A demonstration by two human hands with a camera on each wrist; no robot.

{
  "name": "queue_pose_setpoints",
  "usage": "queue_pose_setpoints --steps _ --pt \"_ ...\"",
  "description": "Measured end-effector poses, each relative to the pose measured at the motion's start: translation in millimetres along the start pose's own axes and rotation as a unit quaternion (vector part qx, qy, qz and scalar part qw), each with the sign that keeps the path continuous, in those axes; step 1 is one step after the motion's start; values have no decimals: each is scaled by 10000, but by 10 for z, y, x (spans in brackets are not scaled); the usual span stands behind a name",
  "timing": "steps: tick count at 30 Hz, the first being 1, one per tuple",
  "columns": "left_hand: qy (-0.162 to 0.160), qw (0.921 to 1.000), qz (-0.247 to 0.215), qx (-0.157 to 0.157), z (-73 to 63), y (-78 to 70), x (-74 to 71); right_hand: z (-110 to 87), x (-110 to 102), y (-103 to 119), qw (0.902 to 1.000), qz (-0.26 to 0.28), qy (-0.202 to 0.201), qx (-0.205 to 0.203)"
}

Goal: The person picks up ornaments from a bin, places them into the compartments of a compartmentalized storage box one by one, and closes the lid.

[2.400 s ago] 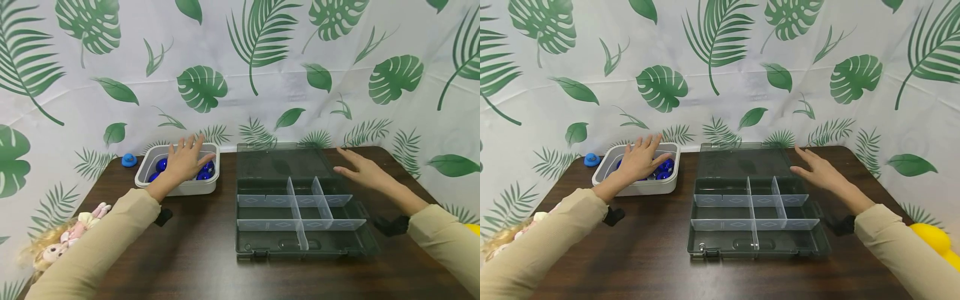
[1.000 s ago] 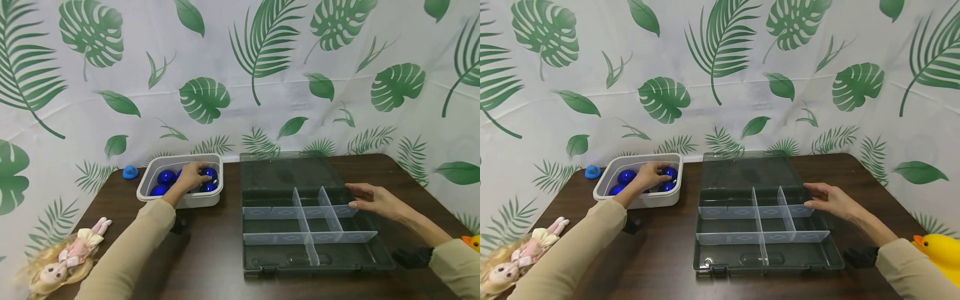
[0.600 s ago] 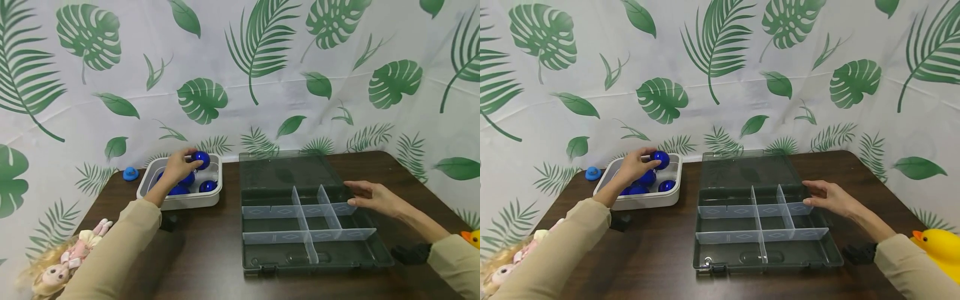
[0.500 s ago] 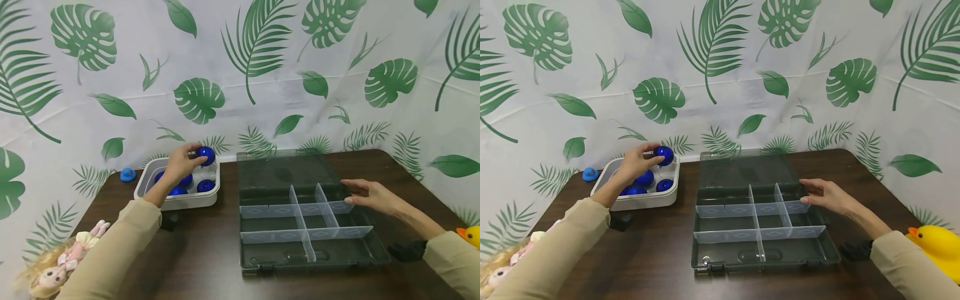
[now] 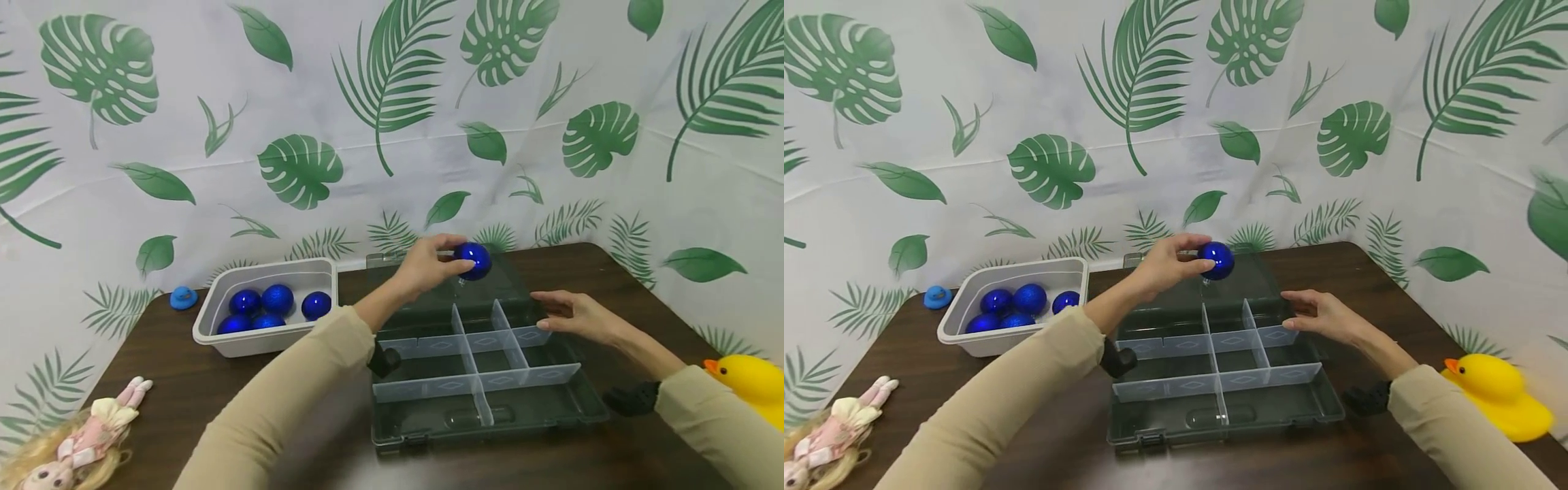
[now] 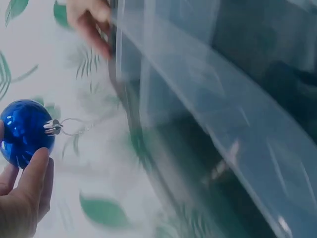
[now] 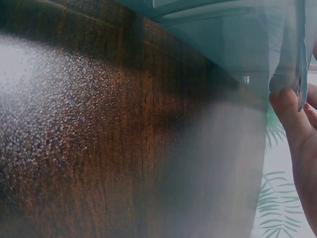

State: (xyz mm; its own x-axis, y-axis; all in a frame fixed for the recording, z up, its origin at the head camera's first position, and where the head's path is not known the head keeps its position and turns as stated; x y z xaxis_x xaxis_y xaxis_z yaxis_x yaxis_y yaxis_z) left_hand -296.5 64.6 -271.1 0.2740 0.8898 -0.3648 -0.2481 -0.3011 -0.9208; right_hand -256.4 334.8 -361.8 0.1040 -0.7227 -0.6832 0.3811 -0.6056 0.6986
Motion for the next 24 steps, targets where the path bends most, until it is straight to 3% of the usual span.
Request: queue_pose_setpoints --steps 4,8,18,24 --pt "184 9997 -187 2 68 -27 357 34 73 -9 9999 36 47 97" --pt "251 9994 -230 -26 100 -23 590 50 110 -12 9998 111 111 147" --pt "453 9988 81 -194 162 132 891 58 70 -47 9982 448 100 394" --pt "620 9962 587 -166 183 213 1035 3 18 -69 9976 503 50 463"
Point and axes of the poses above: each hand's wrist, its own z-axis towards the middle knuckle, its own x-axis out of the palm, y = z × x, the point moved 5 cm from there along z, towards the middle knuckle, and after that the axes turned 8 degrees about -y, right-handed, at the moved point
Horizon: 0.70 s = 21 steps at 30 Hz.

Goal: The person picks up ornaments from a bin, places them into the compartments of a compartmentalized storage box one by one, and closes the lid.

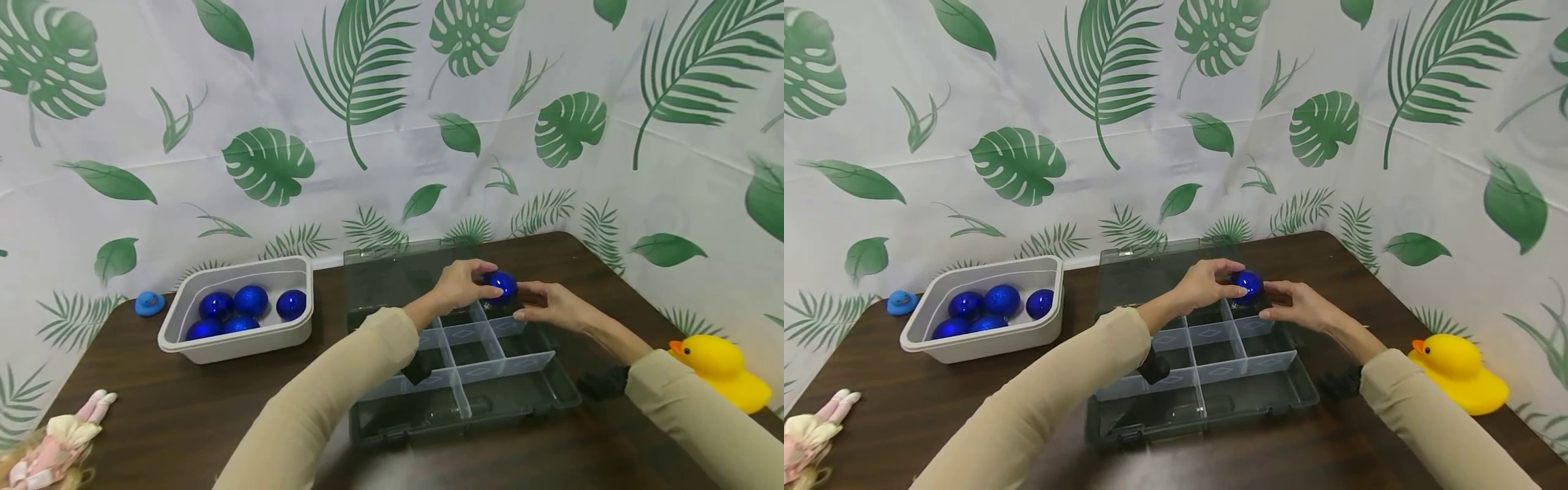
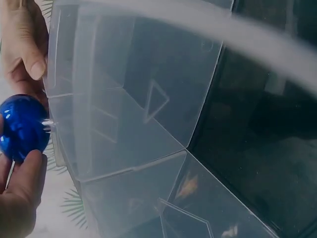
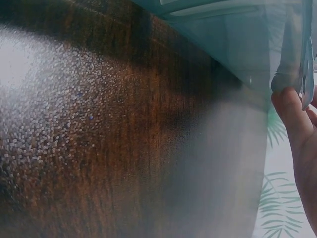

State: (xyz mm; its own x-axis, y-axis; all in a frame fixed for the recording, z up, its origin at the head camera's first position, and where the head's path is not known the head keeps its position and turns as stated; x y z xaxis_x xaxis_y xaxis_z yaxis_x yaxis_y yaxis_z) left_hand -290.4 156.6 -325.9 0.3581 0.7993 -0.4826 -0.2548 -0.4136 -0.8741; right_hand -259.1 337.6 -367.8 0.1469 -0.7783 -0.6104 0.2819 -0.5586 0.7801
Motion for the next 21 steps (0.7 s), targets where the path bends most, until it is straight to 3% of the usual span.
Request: queue_pose_setpoints --steps 6,11,16,21 --pt "122 9941 1071 82 -54 22 58 -8 76 -24 9999 82 127 -60" --pt "159 9873 1565 216 -85 6 121 -32 91 -35 9999 8 124 -120" --pt "147 9840 1761 209 -94 2 132 -34 76 -19 9997 -60 125 -191" --pt "153 9890 1455 191 -94 -37 55 -2 16 -19 9997 -170 25 -180"
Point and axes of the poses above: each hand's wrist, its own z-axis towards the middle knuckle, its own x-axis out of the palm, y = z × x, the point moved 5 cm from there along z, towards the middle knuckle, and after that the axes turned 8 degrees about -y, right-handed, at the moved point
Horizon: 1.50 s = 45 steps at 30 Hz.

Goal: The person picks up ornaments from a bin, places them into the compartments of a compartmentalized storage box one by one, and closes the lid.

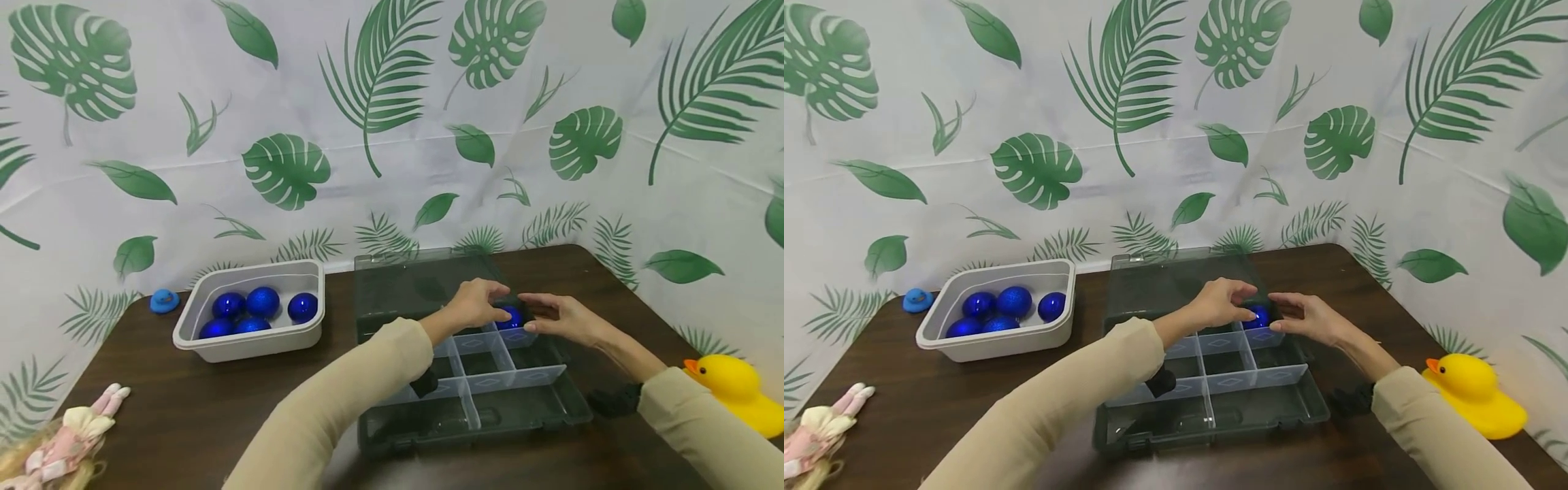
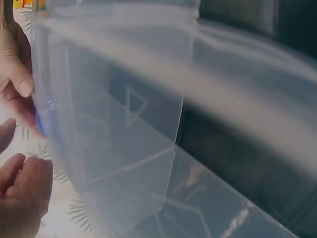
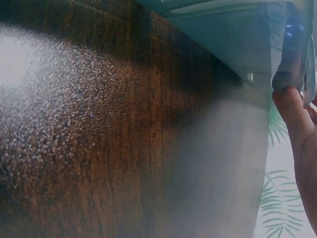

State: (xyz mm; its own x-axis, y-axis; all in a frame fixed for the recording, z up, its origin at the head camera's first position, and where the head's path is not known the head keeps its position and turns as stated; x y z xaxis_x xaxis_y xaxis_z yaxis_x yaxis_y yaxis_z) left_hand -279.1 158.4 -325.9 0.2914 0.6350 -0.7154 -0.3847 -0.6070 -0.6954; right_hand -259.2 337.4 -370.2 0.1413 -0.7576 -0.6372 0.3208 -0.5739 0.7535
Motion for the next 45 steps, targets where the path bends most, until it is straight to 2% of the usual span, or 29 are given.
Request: queue_pose_setpoints --steps 3,5,8,10,14,18,22,25,29,31,35,39,45 --pt "99 9986 -517 48 -68 0 -109 -15 -20 -13 9999 -117 -81 23" --pt "229 9955 -915 88 -142 1 -241 -25 -35 -8 9998 -159 -146 35" --pt "360 9880 -1501 104 -287 76 -516 -19 -46 17 9994 -234 -237 5" --pt "303 9833 -1791 144 -394 195 -738 -10 -43 29 9993 -266 -272 -40" --pt "-239 9786 -2043 26 -633 616 -1218 5 -19 37 9993 -297 -235 -66" --pt "-904 9757 -1930 -504 -873 1185 -1649 -17 -17 20 9992 -308 -243 -28" --pt "-1319 9678 -1860 -1063 -1103 1733 -1926 -31 -24 7 9993 -232 -285 -100" --pt "-1436 9640 -1771 -1370 -1230 2022 -2026 -19 -22 12 9994 -198 -258 -146" --pt "-1354 9620 -1733 -1621 -1307 2213 -2063 2 -2 11 9993 -270 -223 -127" --pt "-1247 9615 -1796 -1666 -1307 2246 -2054 7 4 10 9992 -323 -211 -135" --pt "-960 9658 -1768 -1635 -1258 2266 -2006 11 3 18 9989 -409 -205 -131" --pt "-759 9708 -1544 -1673 -1193 2285 -1956 11 4 17 9988 -454 -204 -41" --pt "-821 9757 -897 -1821 -1130 2310 -1933 0 15 0 9988 -445 -214 23"
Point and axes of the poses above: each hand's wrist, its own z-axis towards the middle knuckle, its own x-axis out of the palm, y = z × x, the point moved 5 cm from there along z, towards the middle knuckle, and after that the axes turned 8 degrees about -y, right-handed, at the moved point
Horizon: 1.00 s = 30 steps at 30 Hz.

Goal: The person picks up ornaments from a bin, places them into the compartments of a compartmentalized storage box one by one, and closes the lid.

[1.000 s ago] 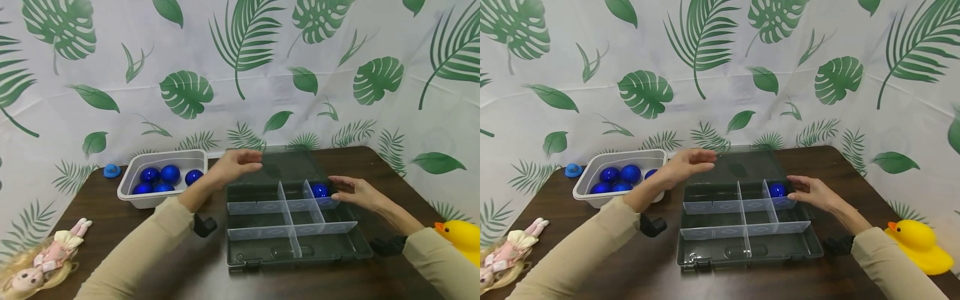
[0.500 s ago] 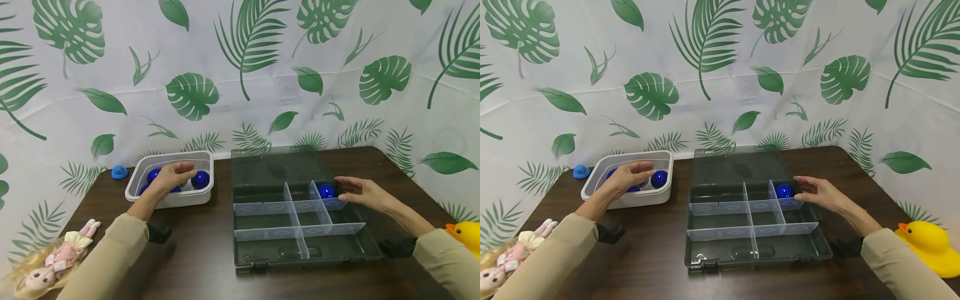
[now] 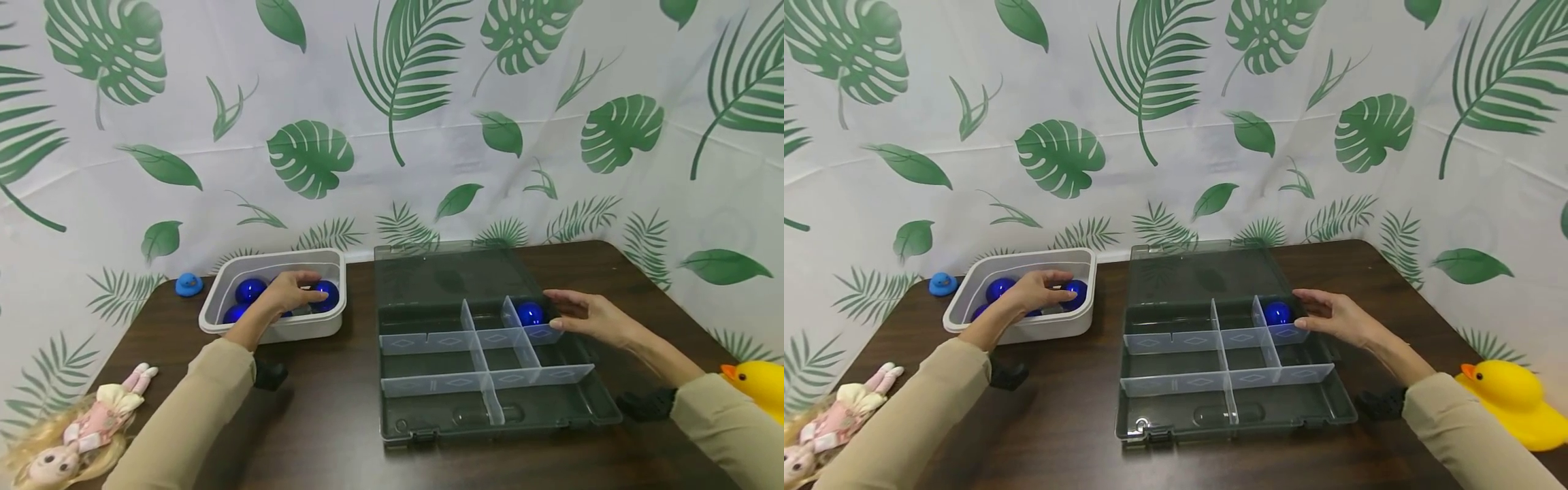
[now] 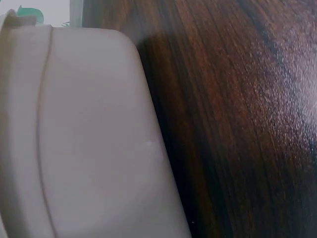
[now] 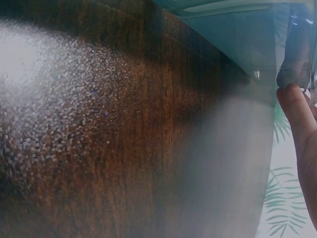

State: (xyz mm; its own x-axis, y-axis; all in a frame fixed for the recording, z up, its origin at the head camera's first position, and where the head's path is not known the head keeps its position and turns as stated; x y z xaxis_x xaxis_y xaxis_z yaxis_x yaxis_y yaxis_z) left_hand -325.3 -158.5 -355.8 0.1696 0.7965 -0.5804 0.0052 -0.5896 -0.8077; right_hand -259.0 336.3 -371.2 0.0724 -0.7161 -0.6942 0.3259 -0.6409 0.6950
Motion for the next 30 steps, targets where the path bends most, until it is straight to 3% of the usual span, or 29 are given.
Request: queue_pose_setpoints --steps 8,15,19,24,27,30 --pt "-540 9953 769 230 30 -59 -15 -4 -13 -3 10000 26 -13 -33" --pt "-892 9914 915 277 -15 -106 -120 5 -9 3 10000 -36 3 -37" --pt "-963 9931 618 260 -85 -157 -237 0 7 2 10000 -34 26 -45" --pt "-869 9955 95 362 -193 -357 -297 -28 23 -11 10000 13 5 -70" --pt "-591 9961 -263 605 -203 -553 -231 -13 7 -17 10000 27 -33 -58" --pt "-157 9936 -704 864 -196 -737 -46 12 5 -11 10000 51 -41 -74"
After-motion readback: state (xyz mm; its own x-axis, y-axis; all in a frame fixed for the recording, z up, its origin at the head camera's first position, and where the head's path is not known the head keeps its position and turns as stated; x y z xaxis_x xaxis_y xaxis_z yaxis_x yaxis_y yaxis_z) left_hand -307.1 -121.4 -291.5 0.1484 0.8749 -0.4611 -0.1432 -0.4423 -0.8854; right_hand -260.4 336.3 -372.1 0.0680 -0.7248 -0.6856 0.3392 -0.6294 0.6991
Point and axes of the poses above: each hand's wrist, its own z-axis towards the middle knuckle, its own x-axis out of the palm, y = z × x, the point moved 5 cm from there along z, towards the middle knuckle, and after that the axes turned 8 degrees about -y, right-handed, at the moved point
